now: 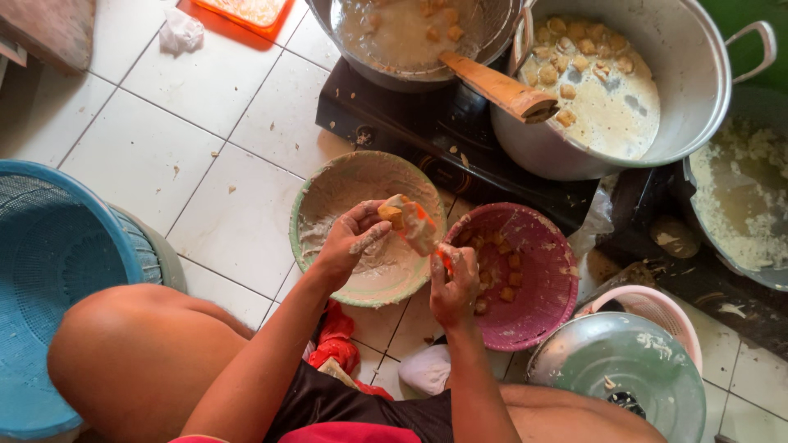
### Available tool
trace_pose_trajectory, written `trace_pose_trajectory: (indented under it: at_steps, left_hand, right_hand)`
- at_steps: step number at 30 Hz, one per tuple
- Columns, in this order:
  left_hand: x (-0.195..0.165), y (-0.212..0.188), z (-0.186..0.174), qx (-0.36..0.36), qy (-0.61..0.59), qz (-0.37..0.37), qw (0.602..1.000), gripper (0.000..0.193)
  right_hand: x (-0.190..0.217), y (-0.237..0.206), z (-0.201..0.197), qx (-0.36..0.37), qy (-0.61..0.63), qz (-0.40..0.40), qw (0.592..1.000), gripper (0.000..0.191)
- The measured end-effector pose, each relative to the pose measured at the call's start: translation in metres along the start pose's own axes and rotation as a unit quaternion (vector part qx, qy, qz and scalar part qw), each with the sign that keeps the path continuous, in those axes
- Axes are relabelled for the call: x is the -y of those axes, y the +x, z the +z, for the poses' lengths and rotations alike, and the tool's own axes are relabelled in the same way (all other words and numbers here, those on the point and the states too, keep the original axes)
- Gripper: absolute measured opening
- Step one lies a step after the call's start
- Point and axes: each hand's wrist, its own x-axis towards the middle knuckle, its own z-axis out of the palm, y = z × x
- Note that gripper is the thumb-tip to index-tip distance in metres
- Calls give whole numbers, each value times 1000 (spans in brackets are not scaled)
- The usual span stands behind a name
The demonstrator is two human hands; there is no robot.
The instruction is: The person sits on the kitchen floor and coats pieces of fried food with batter, scooping batter from a large bowl with a small orange spatula and rubbing it over each piece by hand. They place the coated pieces into a strainer basket over a pot of hot oil, adding them to already frying pieces.
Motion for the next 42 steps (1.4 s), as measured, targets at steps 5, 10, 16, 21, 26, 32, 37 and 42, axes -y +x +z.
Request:
trace_pose_trajectory:
  at_steps: [5, 10, 16, 21, 26, 32, 37, 42]
  left_hand:
    - [6, 6, -3, -50, 42, 34, 997, 40]
    - [50, 19, -29, -256, -28, -67, 964, 38]
    - [67, 74, -29, -298, -59, -78, 950, 38]
    - [-44, 177, -4, -114, 34, 131, 984, 74]
    - [-95, 159, 7, -24, 175, 183, 967, 58]
    - [-22, 72, -53, -157, 306, 16, 939, 51]
    - [44, 8, -112, -386, 418, -104, 816, 68]
    - [78, -24, -128, -425, 319, -246, 811, 83]
  right_hand:
    - [-1, -4, 3, 31, 3, 31, 999, 15]
    - [-42, -27, 26, 147, -75, 102, 981, 21]
    - [-77, -76, 62, 367, -127, 179, 904, 45]
    - [-65, -86, 70, 446, -200, 201, 849, 47]
    - [-53, -68, 64, 457, -202, 201, 843, 51]
    - [-69, -46, 46, 287, -114, 186, 933, 37]
    - [-143, -34, 8, 13, 17, 249, 968, 18]
    - [-194, -65, -18, -63, -63, 409, 908, 24]
